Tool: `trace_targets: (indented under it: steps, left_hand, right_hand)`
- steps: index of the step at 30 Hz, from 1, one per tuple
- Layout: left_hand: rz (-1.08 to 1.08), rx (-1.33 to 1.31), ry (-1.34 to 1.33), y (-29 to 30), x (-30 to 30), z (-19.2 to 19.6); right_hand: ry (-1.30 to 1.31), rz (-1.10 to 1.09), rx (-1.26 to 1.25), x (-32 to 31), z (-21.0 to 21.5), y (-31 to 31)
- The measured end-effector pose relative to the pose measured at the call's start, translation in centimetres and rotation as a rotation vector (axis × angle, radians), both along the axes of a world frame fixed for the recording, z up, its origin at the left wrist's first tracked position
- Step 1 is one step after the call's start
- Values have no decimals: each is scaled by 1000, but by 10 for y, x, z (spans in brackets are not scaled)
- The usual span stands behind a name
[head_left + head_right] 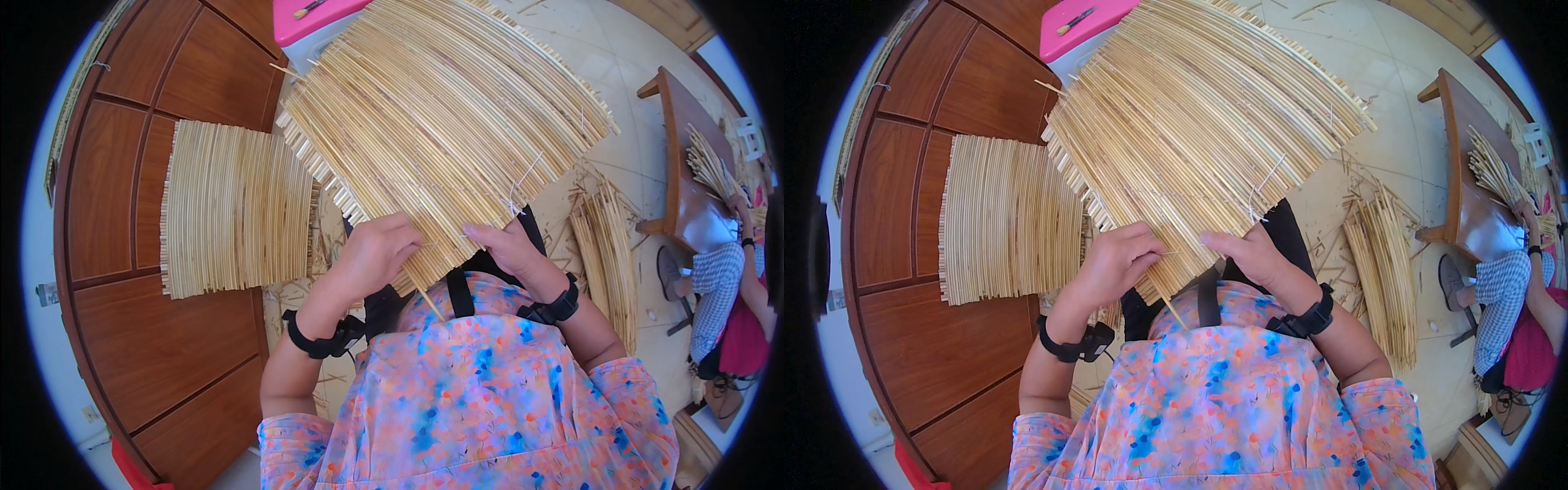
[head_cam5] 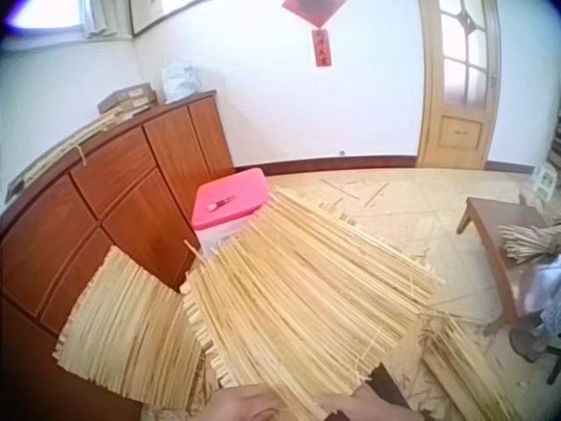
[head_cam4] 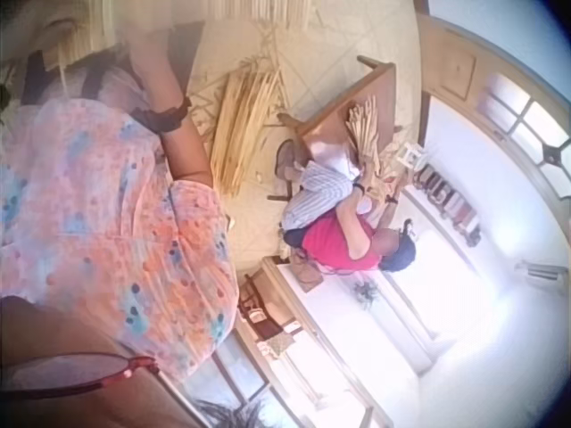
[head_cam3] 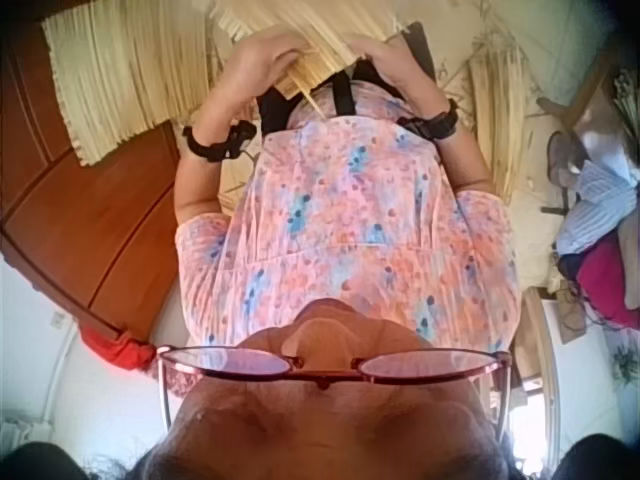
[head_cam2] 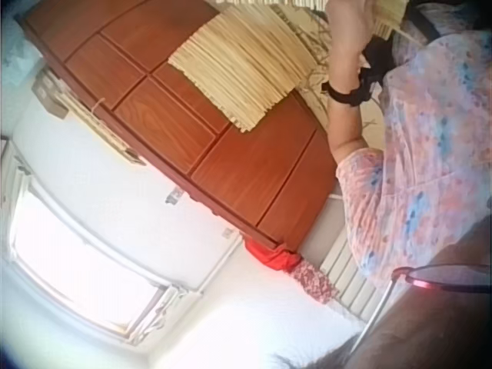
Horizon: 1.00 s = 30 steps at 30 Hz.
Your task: The person weaves a mat using thin bamboo strips and thread, threading the needle through the strips and tightening the weave. They adjust the mat on their lap and continue stitching along the edge.
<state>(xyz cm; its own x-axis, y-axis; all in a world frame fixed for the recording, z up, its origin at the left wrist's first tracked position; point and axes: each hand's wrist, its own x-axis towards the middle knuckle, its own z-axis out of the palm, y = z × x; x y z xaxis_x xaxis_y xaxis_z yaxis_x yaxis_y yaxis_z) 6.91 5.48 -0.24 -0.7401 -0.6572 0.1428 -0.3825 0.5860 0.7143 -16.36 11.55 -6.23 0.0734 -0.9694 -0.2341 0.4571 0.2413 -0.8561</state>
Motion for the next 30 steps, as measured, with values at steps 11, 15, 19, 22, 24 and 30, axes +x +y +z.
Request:
trace_targets:
  steps: [11, 15, 19, 22, 24, 30]
  left_hand:
    - [-110, 83, 31, -7, -7, 1]
    - [-77, 61, 61, 0, -10, -4]
    - [-76, 201, 117, -3, -4, 3]
    - [-96, 140, 103, 4, -6, -3]
    - [-96, 266, 166, 2, -1, 2]
    - [-65, 564, 507, 1, 26, 15]
  right_hand:
    - [44, 9, 25, -4, -4, 1]
    - [-27, -34, 53, 2, 1, 0]
    - [2, 22, 40, -5, -11, 2]
    - [-19, 31, 22, -2, -9, 0]
    - [-12, 52, -4, -4, -3, 0]
    - [116, 19, 95, -1, -9, 4]
